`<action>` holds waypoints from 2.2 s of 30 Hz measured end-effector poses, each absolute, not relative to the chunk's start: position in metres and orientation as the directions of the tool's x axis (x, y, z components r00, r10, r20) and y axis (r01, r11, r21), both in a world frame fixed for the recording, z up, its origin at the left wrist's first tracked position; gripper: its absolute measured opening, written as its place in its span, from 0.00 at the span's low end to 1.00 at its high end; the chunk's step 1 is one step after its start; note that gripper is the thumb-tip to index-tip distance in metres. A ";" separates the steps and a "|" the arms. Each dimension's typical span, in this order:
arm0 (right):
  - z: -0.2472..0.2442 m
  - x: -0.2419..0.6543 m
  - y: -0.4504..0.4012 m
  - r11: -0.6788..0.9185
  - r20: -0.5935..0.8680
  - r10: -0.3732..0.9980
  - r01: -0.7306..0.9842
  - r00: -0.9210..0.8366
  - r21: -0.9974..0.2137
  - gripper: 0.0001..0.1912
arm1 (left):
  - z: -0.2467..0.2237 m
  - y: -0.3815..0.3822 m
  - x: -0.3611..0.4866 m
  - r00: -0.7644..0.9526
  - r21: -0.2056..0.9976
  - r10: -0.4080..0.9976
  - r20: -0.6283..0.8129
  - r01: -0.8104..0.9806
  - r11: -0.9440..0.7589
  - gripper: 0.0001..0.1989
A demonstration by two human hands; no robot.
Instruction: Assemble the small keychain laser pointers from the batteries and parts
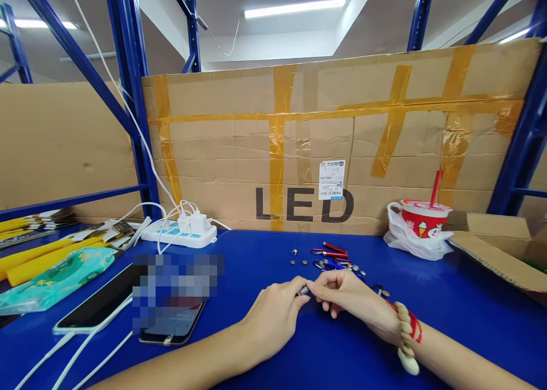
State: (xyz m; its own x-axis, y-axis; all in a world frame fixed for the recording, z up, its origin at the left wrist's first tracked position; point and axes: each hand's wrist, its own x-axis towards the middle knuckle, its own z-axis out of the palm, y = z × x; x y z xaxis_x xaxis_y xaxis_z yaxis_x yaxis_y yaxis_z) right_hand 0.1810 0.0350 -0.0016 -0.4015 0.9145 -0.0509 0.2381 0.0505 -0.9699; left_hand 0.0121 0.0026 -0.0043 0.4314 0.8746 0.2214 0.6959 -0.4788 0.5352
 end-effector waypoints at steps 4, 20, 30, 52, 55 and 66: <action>-0.007 0.181 0.040 0.106 0.021 0.898 0.170 -0.439 -0.980 0.21 | -0.005 0.006 0.013 0.408 0.612 0.878 0.251 0.636 -0.470 0.10; 0.012 0.206 0.038 0.909 0.669 0.238 0.405 -0.704 0.103 0.11 | -0.003 0.009 0.010 0.509 0.639 0.834 0.214 0.573 -0.513 0.11; 0.016 0.208 0.033 0.917 0.554 0.167 0.335 -0.815 0.217 0.12 | -0.003 0.006 0.009 0.592 0.497 0.784 0.186 0.632 -0.595 0.12; 0.006 0.193 0.042 0.286 0.040 0.851 0.397 -0.524 -0.872 0.19 | -0.001 0.003 0.013 0.501 0.445 0.849 0.167 0.730 -0.518 0.13; 0.008 0.191 0.040 0.362 0.112 0.866 0.459 -0.487 -0.811 0.19 | -0.002 0.004 0.013 0.473 0.463 0.862 0.181 0.732 -0.500 0.13; 0.001 0.202 0.039 0.855 0.682 0.472 0.479 -0.558 -0.200 0.12 | -0.005 0.010 0.010 0.431 0.633 0.868 0.247 0.607 -0.481 0.13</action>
State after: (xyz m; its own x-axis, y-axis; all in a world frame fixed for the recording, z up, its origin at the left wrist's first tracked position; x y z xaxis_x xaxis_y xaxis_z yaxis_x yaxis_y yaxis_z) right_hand 0.2018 0.0391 0.0012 -0.5578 0.4723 0.6825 0.4793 0.8546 -0.1996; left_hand 0.0104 0.0100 -0.0047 0.4311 0.8679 0.2469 0.6067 -0.4813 0.6327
